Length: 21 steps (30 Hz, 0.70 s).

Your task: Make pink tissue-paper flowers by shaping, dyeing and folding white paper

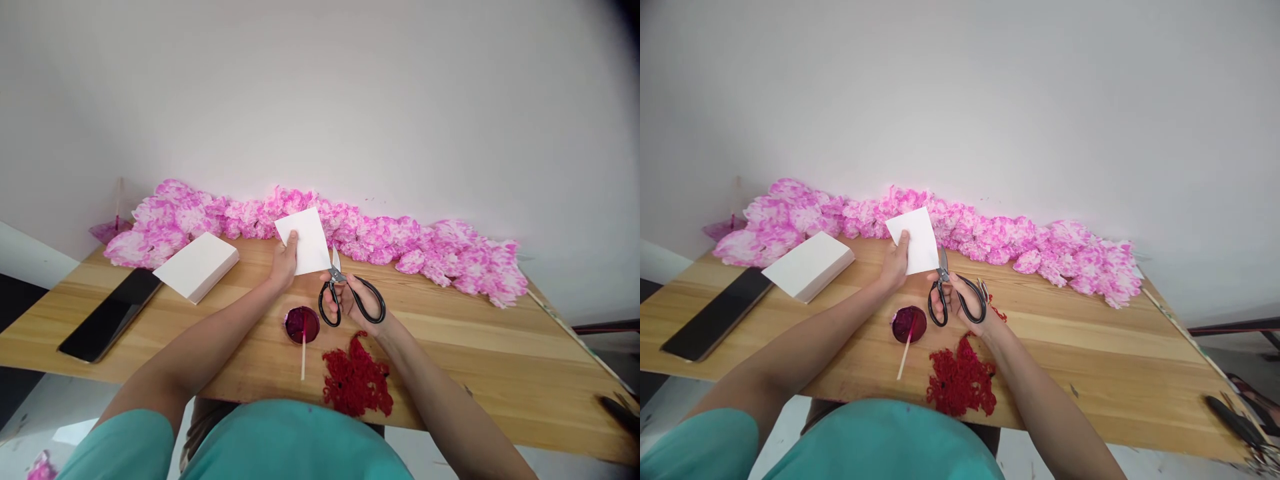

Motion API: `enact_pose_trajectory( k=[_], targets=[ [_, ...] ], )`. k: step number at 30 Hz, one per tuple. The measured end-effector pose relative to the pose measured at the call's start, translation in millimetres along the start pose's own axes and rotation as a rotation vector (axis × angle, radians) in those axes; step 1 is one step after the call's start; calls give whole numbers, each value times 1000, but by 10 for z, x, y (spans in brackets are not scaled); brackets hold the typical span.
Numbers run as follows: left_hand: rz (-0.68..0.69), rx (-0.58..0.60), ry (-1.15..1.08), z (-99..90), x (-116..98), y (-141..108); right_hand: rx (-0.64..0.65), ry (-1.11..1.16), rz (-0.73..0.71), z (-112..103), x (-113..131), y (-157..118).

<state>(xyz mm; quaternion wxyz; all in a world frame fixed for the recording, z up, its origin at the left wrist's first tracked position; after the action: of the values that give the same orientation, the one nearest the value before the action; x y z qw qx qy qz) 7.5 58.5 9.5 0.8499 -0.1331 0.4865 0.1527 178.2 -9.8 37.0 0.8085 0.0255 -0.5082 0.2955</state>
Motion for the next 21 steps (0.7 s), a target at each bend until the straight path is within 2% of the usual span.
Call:
enact_pose_trajectory(
  k=[6, 13, 21],
  targets=[
    [-53, 25, -8, 36, 18, -65, -32, 24, -38, -18, 26, 12],
    [-17, -29, -6, 13, 35, -41, -67, 7, -30, -31, 13, 36],
    [-18, -31, -32, 9, 20, -28, -91, -1, -42, -38, 1, 33]
  ],
)
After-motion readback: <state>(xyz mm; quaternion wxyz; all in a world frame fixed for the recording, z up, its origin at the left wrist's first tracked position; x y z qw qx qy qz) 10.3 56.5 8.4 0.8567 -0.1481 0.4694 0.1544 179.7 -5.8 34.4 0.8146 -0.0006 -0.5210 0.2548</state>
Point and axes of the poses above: each hand's wrist, its own y-axis towards the middle knuckle, its own z-axis out of the palm, x = y × z, the point moved 2 cm from there along y, towards the middle knuckle, and after that the axes turned 9 degrees about -x, right-handed, at the moved point
